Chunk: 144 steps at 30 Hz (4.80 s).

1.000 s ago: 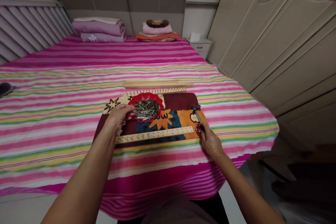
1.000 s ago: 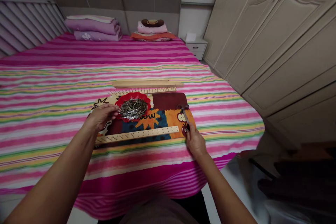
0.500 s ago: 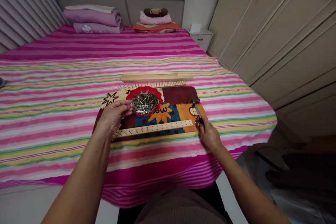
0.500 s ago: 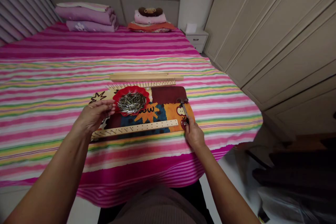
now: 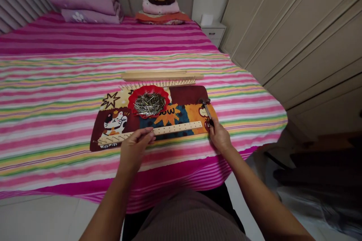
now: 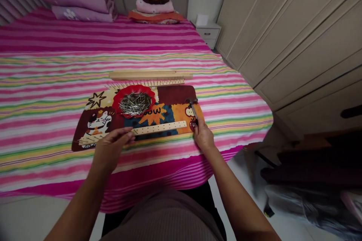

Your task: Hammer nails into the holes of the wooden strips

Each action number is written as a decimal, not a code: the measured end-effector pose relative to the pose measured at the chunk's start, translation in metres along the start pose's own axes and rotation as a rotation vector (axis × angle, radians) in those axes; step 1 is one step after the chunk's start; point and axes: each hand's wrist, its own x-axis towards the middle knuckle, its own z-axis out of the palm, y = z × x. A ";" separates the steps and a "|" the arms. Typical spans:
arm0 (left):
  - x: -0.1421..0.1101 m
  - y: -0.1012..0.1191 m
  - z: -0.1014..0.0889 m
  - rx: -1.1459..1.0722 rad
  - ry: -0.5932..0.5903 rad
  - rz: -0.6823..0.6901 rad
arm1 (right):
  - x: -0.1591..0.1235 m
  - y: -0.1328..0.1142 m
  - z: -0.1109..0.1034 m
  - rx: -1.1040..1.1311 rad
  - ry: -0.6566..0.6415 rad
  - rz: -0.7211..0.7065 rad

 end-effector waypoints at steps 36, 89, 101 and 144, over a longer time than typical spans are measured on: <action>0.007 -0.061 0.038 0.599 0.290 0.464 | -0.026 0.001 -0.026 0.509 0.089 0.071; 0.031 -0.010 -0.009 0.893 0.276 0.692 | -0.019 0.021 0.020 0.083 0.157 -0.175; 0.106 0.046 0.020 1.602 -0.104 0.172 | -0.018 0.018 0.020 0.187 0.106 -0.146; 0.038 0.003 0.027 0.754 -0.157 0.434 | -0.020 0.016 0.017 0.140 0.087 -0.117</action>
